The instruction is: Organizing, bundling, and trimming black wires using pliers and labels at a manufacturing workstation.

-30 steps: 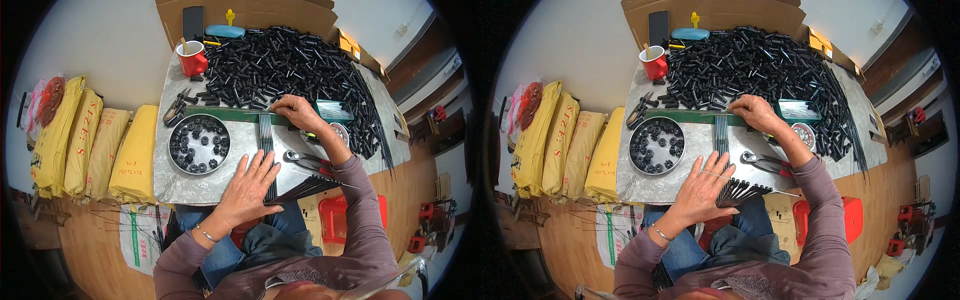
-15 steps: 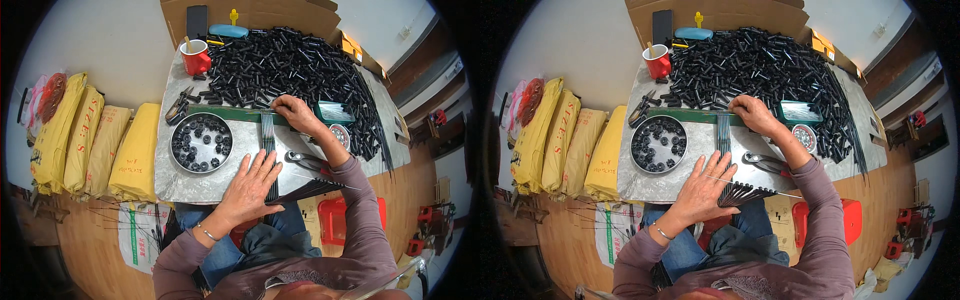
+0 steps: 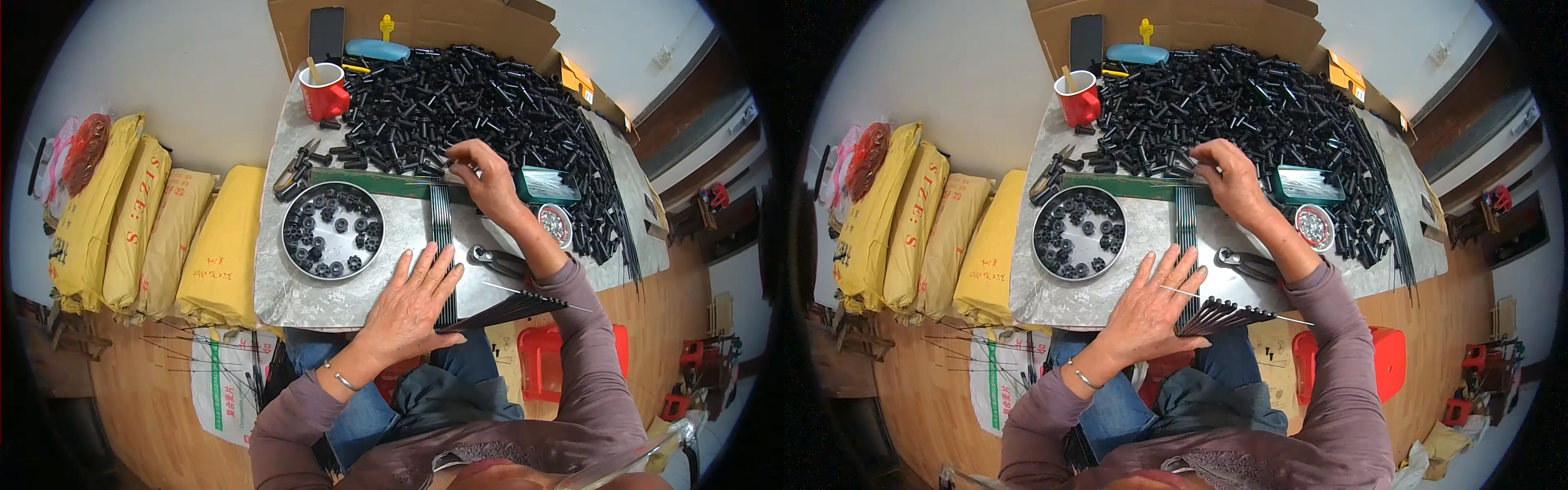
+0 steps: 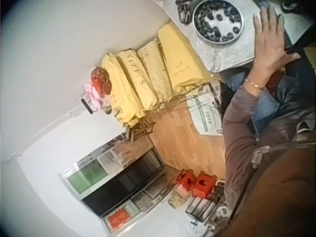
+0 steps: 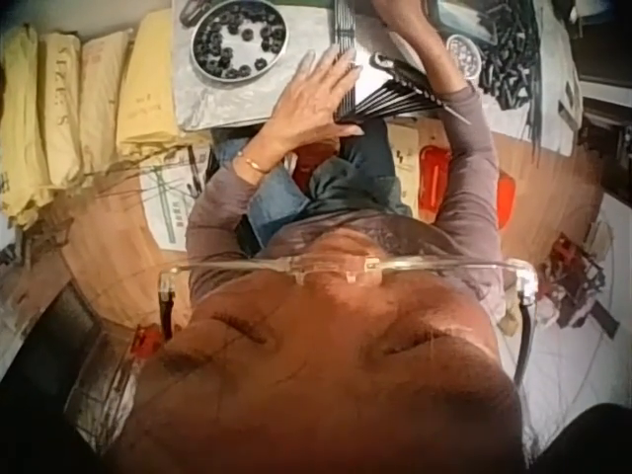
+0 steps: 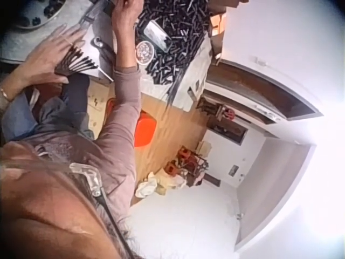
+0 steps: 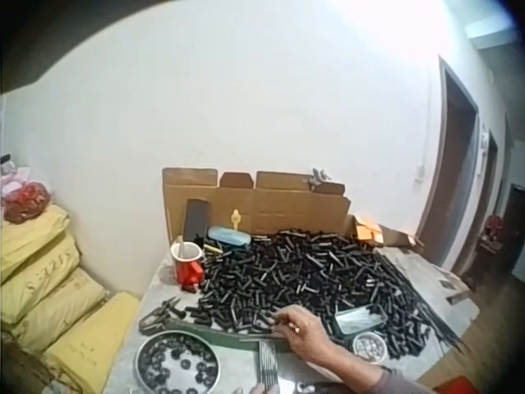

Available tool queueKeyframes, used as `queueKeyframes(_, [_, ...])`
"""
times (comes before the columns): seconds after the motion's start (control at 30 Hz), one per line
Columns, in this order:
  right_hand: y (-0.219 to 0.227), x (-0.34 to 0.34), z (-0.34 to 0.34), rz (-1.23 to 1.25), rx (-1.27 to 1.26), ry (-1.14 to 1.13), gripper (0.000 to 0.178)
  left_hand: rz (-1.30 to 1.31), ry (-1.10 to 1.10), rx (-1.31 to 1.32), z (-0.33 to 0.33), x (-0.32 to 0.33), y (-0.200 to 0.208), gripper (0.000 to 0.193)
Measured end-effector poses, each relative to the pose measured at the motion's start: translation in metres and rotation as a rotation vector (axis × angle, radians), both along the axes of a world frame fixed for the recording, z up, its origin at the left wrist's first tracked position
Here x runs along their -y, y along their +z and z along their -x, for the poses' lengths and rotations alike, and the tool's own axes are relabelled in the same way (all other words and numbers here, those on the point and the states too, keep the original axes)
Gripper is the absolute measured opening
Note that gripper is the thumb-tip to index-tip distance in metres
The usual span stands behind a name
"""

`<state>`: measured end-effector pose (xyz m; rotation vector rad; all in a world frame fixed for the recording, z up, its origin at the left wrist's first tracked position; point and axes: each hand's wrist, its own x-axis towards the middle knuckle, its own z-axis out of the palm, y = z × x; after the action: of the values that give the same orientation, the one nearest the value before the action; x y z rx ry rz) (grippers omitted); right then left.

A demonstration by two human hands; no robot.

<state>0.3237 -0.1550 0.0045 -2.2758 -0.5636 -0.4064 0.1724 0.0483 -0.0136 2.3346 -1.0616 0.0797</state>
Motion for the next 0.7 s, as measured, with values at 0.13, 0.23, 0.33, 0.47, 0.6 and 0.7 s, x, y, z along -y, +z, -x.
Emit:
queueKeyframes(0.13, [-0.003,0.006,0.006,0.319,0.135,-0.023,0.019,0.012,0.005,0.012,0.002,0.000,-0.002,0.094])
queueKeyframes(0.23, [-0.004,0.006,0.005,0.298,0.065,-0.047,0.017,-0.008,0.013,0.020,0.002,0.001,-0.001,0.094])
queueKeyframes(0.33, [0.002,0.002,0.007,0.323,0.017,-0.076,0.019,-0.011,0.002,0.025,0.001,0.001,-0.002,0.094])
queueKeyframes(0.47, [0.007,0.002,0.020,0.431,0.339,-0.007,0.032,-0.030,0.013,0.049,0.000,0.001,-0.002,0.094])
queueKeyframes(0.6, [0.008,-0.010,0.050,0.685,0.376,0.287,0.036,-0.031,0.019,0.083,0.001,0.001,-0.002,0.093])
queueKeyframes(0.7, [0.011,-0.008,0.059,0.781,0.479,0.294,0.030,-0.009,0.010,0.137,0.003,0.003,-0.005,0.081])
